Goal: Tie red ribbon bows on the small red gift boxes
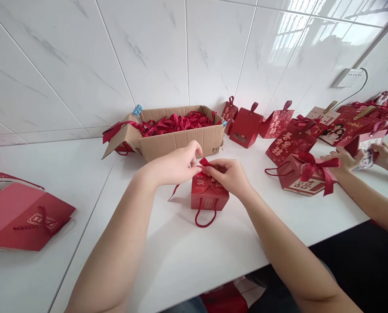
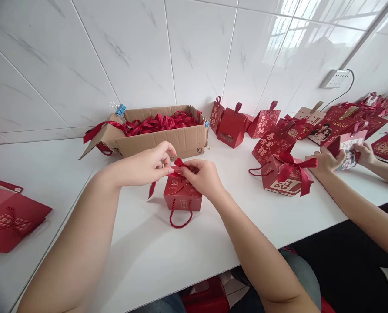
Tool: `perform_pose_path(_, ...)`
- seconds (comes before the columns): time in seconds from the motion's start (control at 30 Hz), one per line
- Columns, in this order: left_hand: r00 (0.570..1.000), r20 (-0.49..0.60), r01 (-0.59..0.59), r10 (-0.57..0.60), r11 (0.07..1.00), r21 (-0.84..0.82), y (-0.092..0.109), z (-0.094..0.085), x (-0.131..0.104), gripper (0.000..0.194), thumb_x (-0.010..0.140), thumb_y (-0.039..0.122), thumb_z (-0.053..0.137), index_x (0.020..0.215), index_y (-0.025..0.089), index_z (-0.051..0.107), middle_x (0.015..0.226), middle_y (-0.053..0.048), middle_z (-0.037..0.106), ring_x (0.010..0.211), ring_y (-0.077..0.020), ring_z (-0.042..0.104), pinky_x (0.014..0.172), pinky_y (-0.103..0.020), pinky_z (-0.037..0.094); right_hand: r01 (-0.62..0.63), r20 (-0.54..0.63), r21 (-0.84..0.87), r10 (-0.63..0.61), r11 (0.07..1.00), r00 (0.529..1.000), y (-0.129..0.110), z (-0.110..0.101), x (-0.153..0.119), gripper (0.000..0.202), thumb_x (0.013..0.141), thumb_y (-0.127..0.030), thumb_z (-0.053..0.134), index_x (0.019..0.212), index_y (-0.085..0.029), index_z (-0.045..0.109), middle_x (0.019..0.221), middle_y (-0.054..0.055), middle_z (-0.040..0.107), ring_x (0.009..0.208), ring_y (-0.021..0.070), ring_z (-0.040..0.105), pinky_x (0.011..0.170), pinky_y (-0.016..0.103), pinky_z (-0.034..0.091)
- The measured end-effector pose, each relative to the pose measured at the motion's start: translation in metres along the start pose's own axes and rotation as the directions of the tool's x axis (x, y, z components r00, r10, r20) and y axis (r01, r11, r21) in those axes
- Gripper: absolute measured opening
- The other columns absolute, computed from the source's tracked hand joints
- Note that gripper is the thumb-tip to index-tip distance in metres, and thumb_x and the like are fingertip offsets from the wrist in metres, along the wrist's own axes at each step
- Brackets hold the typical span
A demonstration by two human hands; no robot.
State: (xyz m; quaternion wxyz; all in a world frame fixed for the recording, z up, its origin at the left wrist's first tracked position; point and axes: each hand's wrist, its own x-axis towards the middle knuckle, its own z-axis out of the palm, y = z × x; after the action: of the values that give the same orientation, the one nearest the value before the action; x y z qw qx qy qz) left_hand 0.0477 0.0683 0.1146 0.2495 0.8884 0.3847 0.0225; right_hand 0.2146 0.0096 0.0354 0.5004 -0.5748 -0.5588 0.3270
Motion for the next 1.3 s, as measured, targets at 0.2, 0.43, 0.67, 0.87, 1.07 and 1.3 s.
perform_pose_path(0.2, 0.96, -0.216, -0.207, 0.181, 0.973, -0.105, 0.014, -0.001, -0.007, 0.036, 0.086, 0.018, 0.044, 0.12, 0.031, 0.045, 0.102, 0.002, 0.064, 0.075, -0.0127, 0.06, 0.066, -0.027, 0.047, 0.147, 0.039, -0.103, -0.144, 0.984, 0.989, -0.001, 0.0, -0.003, 0.02, 0.074, -0.017, 0.056, 0.079, -0.021, 0.075, 0.079, 0.002, 0.069, 0.067, 0.0148, 0.059, 0.062, 0.028, 0.046)
perform_pose_path(0.43, 0.908, -0.341, -0.304, 0.244, 0.943, -0.135, 0.013, 0.015, 0.014, 0.028, 0.086, 0.016, 0.045, 0.112, 0.024, 0.051, 0.095, 0.0, 0.064, 0.091, -0.016, 0.06, 0.079, -0.03, 0.049, 0.173, 0.179, 0.009, -0.172, 0.985, 0.969, -0.005, -0.004, -0.004, 0.012, 0.078, -0.023, 0.058, 0.072, -0.017, 0.066, 0.073, 0.001, 0.059, 0.063, 0.0118, 0.05, 0.057, 0.026, 0.041)
perform_pose_path(0.67, 0.796, -0.543, -0.234, 0.267, 0.963, 0.131, 0.01, 0.01, 0.013, 0.018, 0.08, 0.026, 0.06, 0.092, 0.021, 0.048, 0.109, -0.005, 0.052, 0.108, -0.0225, 0.048, 0.093, -0.039, 0.043, 0.116, 0.088, 0.07, -0.122, 0.991, 0.989, 0.001, 0.001, -0.001, 0.02, 0.081, -0.036, 0.063, 0.073, -0.017, 0.066, 0.079, 0.003, 0.06, 0.057, 0.011, 0.056, 0.058, 0.028, 0.047)
perform_pose_path(0.87, 0.986, -0.147, -0.095, 0.078, 0.989, -0.111, 0.003, -0.001, 0.002, 0.021, 0.079, 0.039, 0.059, 0.089, 0.023, 0.05, 0.09, -0.003, 0.06, 0.074, -0.0164, 0.057, 0.052, -0.026, 0.044, 0.029, 0.051, 0.231, -0.042, 0.972, 0.998, 0.0, 0.002, 0.0, 0.041, 0.07, -0.04, 0.075, 0.099, -0.021, 0.054, 0.065, -0.005, 0.059, 0.053, 0.012, 0.062, 0.052, 0.024, 0.048)
perform_pose_path(1.07, 0.995, -0.097, -0.041, 0.016, 0.965, -0.259, -0.003, 0.004, 0.012, 0.015, 0.08, 0.032, 0.055, 0.093, 0.025, 0.053, 0.094, -0.003, 0.064, 0.072, -0.0173, 0.06, 0.037, -0.021, 0.04, 0.054, 0.007, 0.329, -0.059, 0.943, 0.998, 0.004, 0.003, 0.0, 0.051, 0.067, -0.037, 0.079, 0.094, -0.027, 0.037, 0.063, -0.011, 0.06, 0.051, 0.0119, 0.064, 0.051, 0.022, 0.049)
perform_pose_path(1.3, 0.979, -0.16, -0.169, 0.126, 0.941, -0.293, -0.01, 0.004, 0.011, 0.017, 0.078, 0.022, 0.057, 0.094, 0.025, 0.051, 0.09, -0.001, 0.065, 0.072, -0.0157, 0.061, 0.043, -0.022, 0.043, 0.094, -0.063, 0.136, -0.086, 0.986, 0.994, 0.003, 0.006, -0.002, 0.019, 0.072, -0.031, 0.072, 0.087, -0.02, 0.067, 0.068, -0.002, 0.066, 0.054, 0.0124, 0.063, 0.061, 0.029, 0.054)
